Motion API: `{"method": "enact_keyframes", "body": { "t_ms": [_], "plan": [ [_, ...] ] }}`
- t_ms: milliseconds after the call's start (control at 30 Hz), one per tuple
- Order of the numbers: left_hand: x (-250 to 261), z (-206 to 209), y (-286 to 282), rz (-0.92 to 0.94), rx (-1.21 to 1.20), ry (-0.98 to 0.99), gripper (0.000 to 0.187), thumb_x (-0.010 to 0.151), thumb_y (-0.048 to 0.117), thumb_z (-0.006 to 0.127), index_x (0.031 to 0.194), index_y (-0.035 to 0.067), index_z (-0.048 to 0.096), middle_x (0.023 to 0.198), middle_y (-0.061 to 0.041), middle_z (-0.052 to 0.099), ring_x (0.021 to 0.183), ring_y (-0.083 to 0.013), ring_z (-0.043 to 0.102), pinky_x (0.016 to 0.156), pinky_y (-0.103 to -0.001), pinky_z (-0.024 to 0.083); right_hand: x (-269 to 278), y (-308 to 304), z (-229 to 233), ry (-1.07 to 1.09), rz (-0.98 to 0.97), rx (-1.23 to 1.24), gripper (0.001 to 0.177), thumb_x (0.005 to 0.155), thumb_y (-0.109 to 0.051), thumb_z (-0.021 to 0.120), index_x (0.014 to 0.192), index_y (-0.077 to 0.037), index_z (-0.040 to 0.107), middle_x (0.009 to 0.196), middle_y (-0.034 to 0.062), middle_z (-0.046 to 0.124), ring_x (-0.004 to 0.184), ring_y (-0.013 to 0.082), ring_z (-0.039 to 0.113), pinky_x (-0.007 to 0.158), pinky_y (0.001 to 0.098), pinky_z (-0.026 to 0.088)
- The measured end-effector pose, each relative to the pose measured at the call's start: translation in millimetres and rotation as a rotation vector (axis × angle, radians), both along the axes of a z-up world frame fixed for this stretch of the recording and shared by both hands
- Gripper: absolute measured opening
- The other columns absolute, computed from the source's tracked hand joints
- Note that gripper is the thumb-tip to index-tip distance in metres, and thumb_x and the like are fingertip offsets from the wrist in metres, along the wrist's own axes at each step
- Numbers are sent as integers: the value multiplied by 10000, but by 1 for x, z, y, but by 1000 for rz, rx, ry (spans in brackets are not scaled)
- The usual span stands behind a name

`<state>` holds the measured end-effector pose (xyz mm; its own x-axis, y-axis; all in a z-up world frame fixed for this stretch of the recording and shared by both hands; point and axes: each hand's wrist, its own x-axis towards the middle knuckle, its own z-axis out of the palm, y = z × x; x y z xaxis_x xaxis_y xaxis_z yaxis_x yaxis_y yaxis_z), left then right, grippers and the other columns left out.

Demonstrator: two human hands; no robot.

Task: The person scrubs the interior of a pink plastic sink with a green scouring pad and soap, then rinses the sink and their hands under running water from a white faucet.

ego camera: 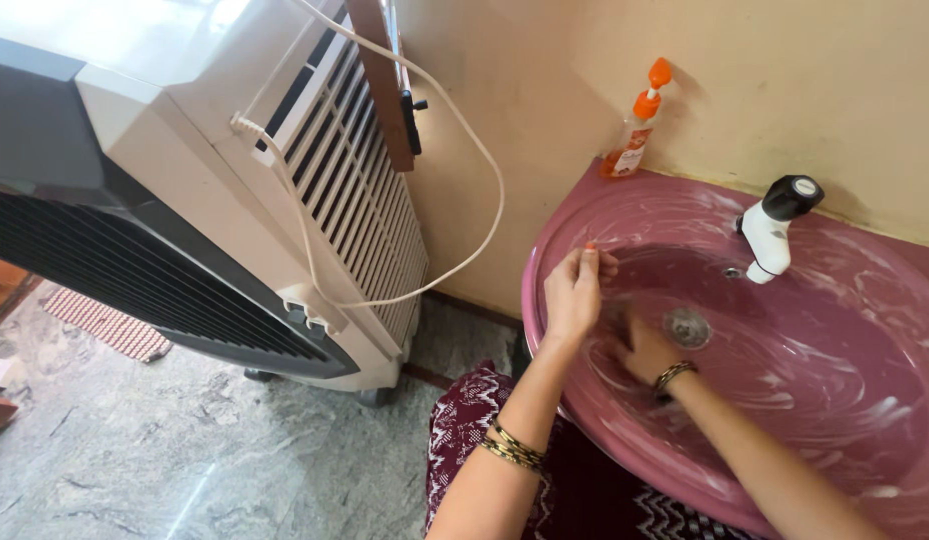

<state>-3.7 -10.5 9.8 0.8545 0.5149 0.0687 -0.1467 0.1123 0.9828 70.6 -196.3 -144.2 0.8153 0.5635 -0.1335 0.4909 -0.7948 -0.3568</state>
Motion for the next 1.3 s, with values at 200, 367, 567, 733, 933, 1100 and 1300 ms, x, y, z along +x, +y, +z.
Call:
{"method": "enact_keyframes", "body": {
  "t_ms": [200, 367, 567, 733, 933, 1100, 1300],
  "plan": [
    [0, 6, -3, 8, 24, 1, 412, 1072, 269, 475, 955, -27, 736, 838, -106, 753, 782, -161, 715, 744, -312, 570, 4, -34, 26, -528, -88, -24, 665, 1002, -492, 452, 1472, -22, 462, 1504, 274, 511, 1391, 426, 489, 1143, 488, 367],
    [-3, 6, -1, 6, 30, -2, 417, 1067, 274, 474, 959, -30, 739, 836, -112, 756, 779, -162, 715, 740, -317, 565, 39, -87, 11, 45, -777, -533, 1271, 723, -867, 512, 1600, -26, 140, 1696, 246, 31, 1575, 396, -41, 1167, 573, 60],
    [-7, 5, -2, 2, 47, 9, 447, 1077, 309, 474, 952, -29, 739, 840, -111, 760, 799, -166, 722, 755, -316, 562, 43, -54, -45, -276, -248, -263, 778, 879, -669, 577, 1406, -113, 440, 1662, 246, 278, 1571, 422, 188, 1298, 526, 147],
    [-5, -1, 0, 9, 23, 0, 470, 1086, 331, 465, 954, -30, 734, 845, -110, 758, 798, -168, 728, 754, -318, 574, 23, -35, -2, -284, 140, -355, 813, 900, -521, 501, 1578, -138, 266, 1667, 94, 229, 1560, 316, 143, 1198, 550, 208],
    [1, -4, -2, -15, 17, -2, 448, 1083, 317, 471, 961, -26, 732, 837, -104, 754, 781, -167, 727, 743, -321, 581, 6, -52, 59, -19, -322, -806, 880, 955, -755, 309, 1617, -190, 177, 1689, 77, 138, 1551, 306, 75, 1227, 470, 123],
    [3, -6, -4, -20, 18, -5, 427, 1075, 281, 473, 957, -33, 737, 839, -111, 755, 775, -162, 715, 728, -314, 568, -19, -26, 74, 274, -159, -770, 813, 970, -704, 323, 1449, -72, 505, 1482, 185, 517, 1344, 289, 478, 1126, 407, 355],
    [14, -12, -11, -22, -35, -62, 414, 1075, 268, 477, 966, -39, 732, 844, -113, 756, 789, -163, 725, 742, -314, 589, -45, -24, 64, 715, 146, 8, 778, 924, -679, 414, 1534, -198, 432, 1570, 45, 502, 1405, 245, 511, 1156, 399, 427]
  ]
}}
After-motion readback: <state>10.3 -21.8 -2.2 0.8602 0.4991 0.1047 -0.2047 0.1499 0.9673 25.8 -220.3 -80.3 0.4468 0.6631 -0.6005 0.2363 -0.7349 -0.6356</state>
